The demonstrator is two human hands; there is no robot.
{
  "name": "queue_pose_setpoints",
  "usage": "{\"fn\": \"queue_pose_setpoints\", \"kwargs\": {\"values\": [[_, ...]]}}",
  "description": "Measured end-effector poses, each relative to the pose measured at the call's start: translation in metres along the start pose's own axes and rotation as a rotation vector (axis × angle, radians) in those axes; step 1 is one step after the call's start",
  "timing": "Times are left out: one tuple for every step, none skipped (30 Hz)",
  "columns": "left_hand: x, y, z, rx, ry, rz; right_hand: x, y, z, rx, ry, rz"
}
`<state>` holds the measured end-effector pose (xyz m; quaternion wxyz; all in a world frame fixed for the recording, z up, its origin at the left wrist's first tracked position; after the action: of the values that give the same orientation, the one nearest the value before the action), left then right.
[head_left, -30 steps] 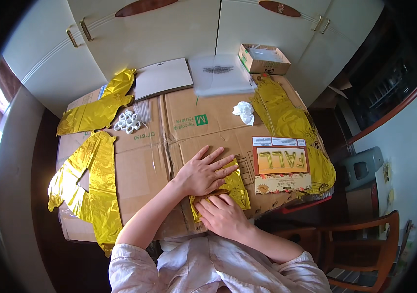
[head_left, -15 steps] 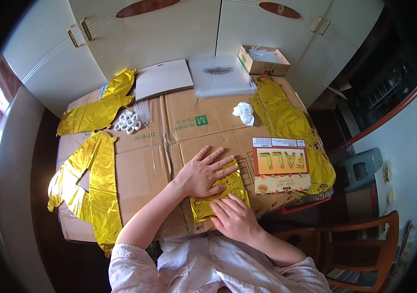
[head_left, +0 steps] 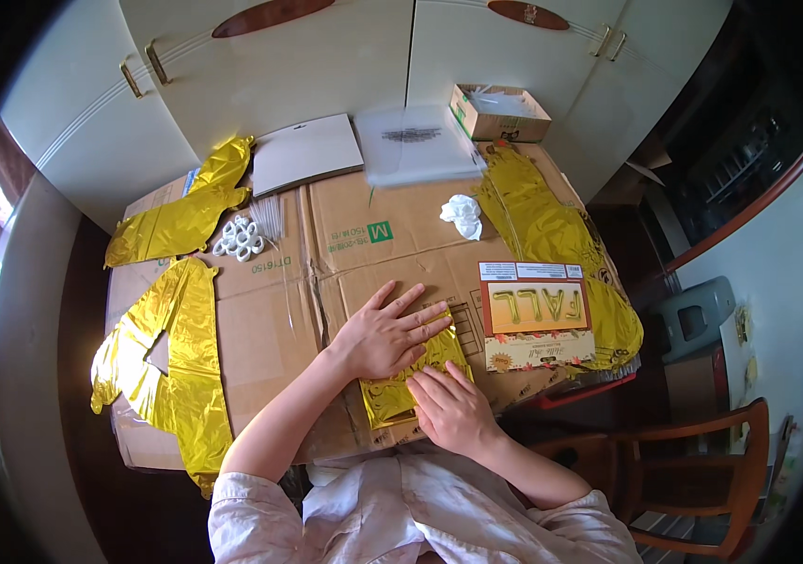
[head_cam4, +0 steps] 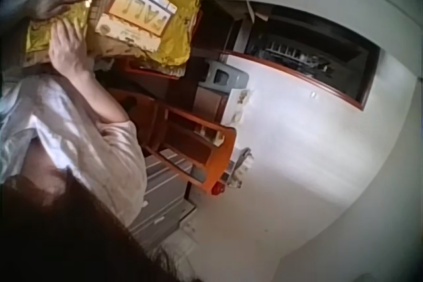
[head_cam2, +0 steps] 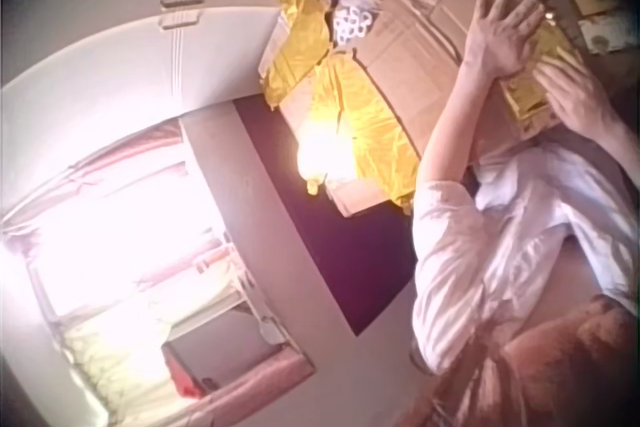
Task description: Packaging gold-colored foil decorations into card-backed sleeves at a workstation.
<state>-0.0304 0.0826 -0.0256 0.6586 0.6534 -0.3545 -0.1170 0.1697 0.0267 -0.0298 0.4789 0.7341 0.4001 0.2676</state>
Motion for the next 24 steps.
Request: {"fn": "queue_pose_setpoints", "kwargs": {"values": [[0.000, 0.000, 0.000, -0.006, 0.001, 0.000, 0.000, -0.001, 0.000, 0.002, -0.002, -0.006], [0.000, 0.001, -0.001, -0.012, 0.001, 0.001, 0.000, -0.001, 0.001, 0.004, -0.005, -0.011], [0.001, 0.001, 0.000, -0.016, 0.005, 0.006, 0.000, -0.001, 0.001, 0.007, -0.006, -0.017], [0.001, 0.002, 0.000, -0.020, 0.007, 0.010, 0.000, -0.002, 0.001, 0.009, -0.004, -0.018], [0.001, 0.002, -0.001, -0.024, 0.010, 0.015, 0.000, -0.002, 0.001, 0.012, -0.003, -0.018], [0.001, 0.002, 0.000, -0.021, 0.008, 0.018, 0.000, -0.002, 0.001, 0.014, -0.002, -0.020], [0.000, 0.002, 0.000, -0.018, 0.006, 0.021, 0.000, 0.000, 0.000, 0.012, -0.009, -0.021], [0.000, 0.002, 0.000, -0.015, 0.004, 0.025, 0.000, 0.001, 0.000, 0.011, -0.016, -0.022], [0.000, 0.002, 0.000, -0.013, 0.003, 0.029, 0.000, 0.003, -0.001, 0.010, -0.023, -0.023], [0.000, 0.002, 0.000, -0.011, 0.003, 0.034, 0.000, 0.003, -0.001, 0.010, -0.022, -0.027], [0.000, 0.002, -0.001, -0.009, 0.002, 0.038, 0.000, 0.002, 0.000, 0.009, -0.021, -0.031], [0.001, 0.004, -0.001, -0.017, 0.007, 0.034, 0.000, 0.001, 0.001, 0.007, -0.021, -0.034], [0.003, 0.007, -0.002, -0.026, 0.012, 0.030, 0.001, 0.000, 0.001, 0.004, -0.012, -0.037], [0.004, 0.009, -0.003, -0.034, 0.017, 0.026, 0.001, -0.001, 0.002, 0.001, -0.004, -0.039], [0.006, 0.009, -0.005, -0.040, 0.003, 0.008, 0.001, -0.002, 0.003, -0.004, 0.007, -0.043], [0.007, 0.009, -0.007, -0.045, -0.011, -0.010, 0.002, -0.002, 0.003, -0.006, 0.006, -0.050], [0.008, 0.009, -0.008, -0.050, -0.026, -0.028, 0.002, -0.002, 0.002, -0.009, 0.004, -0.057], [0.006, 0.008, -0.008, -0.039, -0.043, 0.010, 0.002, -0.001, 0.002, -0.012, 0.005, -0.064], [0.004, 0.006, -0.008, -0.028, -0.061, 0.049, 0.002, -0.001, 0.002, -0.016, 0.006, -0.067], [0.001, 0.004, -0.008, -0.017, -0.078, 0.087, 0.001, 0.000, 0.001, -0.019, 0.008, -0.071], [0.000, 0.003, -0.009, -0.025, -0.092, 0.095, 0.001, 0.000, 0.001, -0.024, 0.007, -0.074], [-0.002, 0.002, -0.010, -0.033, -0.107, 0.103, 0.002, 0.001, 0.001, -0.024, 0.008, -0.068], [-0.003, 0.002, -0.010, -0.040, -0.121, 0.111, 0.002, 0.002, 0.001, -0.024, 0.010, -0.063], [-0.004, 0.001, -0.010, -0.046, -0.125, 0.094, 0.002, 0.003, 0.000, -0.024, 0.012, -0.059]]}}
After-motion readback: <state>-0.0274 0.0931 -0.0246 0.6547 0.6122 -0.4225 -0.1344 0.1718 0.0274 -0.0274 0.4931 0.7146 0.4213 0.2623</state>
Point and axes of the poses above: each hand's wrist, its own z-axis away from the middle knuckle, its own y-axis out of the back of the hand, x = y × z, the point moved 1 cm from there along -z, towards the middle knuckle, and after that the axes turned 13 degrees about z, right-handed, at the moved point
